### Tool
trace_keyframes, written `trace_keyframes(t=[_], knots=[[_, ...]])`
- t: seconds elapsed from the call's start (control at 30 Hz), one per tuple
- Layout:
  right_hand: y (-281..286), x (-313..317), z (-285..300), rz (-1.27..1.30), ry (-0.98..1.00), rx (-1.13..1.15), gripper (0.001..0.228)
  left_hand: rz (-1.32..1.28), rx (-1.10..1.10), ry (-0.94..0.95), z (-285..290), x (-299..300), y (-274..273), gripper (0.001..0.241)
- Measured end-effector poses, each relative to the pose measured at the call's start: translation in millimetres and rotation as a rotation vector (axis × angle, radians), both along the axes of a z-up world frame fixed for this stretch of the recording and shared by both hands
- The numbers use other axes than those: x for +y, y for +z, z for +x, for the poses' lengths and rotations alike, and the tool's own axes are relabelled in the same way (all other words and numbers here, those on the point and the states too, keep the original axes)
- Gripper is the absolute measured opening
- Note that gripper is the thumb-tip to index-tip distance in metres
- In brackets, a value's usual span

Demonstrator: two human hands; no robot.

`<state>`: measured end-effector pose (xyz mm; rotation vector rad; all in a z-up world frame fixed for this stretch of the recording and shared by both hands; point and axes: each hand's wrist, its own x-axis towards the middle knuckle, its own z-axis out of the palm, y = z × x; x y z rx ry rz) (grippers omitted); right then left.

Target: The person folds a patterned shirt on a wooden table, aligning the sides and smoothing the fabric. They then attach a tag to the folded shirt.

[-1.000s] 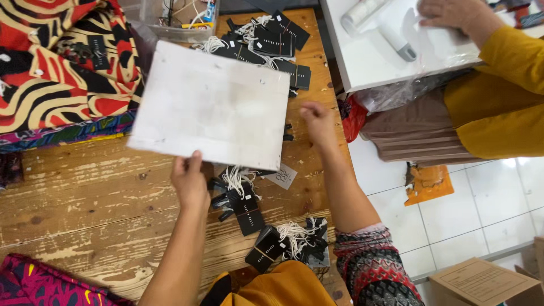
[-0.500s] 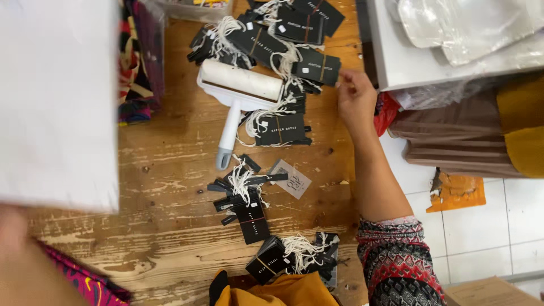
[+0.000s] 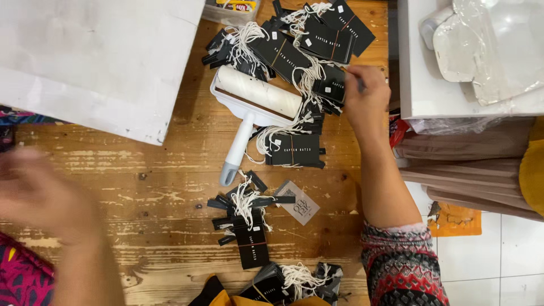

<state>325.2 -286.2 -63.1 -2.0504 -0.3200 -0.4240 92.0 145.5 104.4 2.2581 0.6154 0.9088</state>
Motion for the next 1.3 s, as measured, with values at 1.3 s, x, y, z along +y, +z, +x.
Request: trace_keyframes(t=[1.3], knots=[[33.1,17.8,-157.5,0.448,0.422,0.782,0.038,-1.314,0.613,-0.532,4.8,-215.7,-93.6,0.048]])
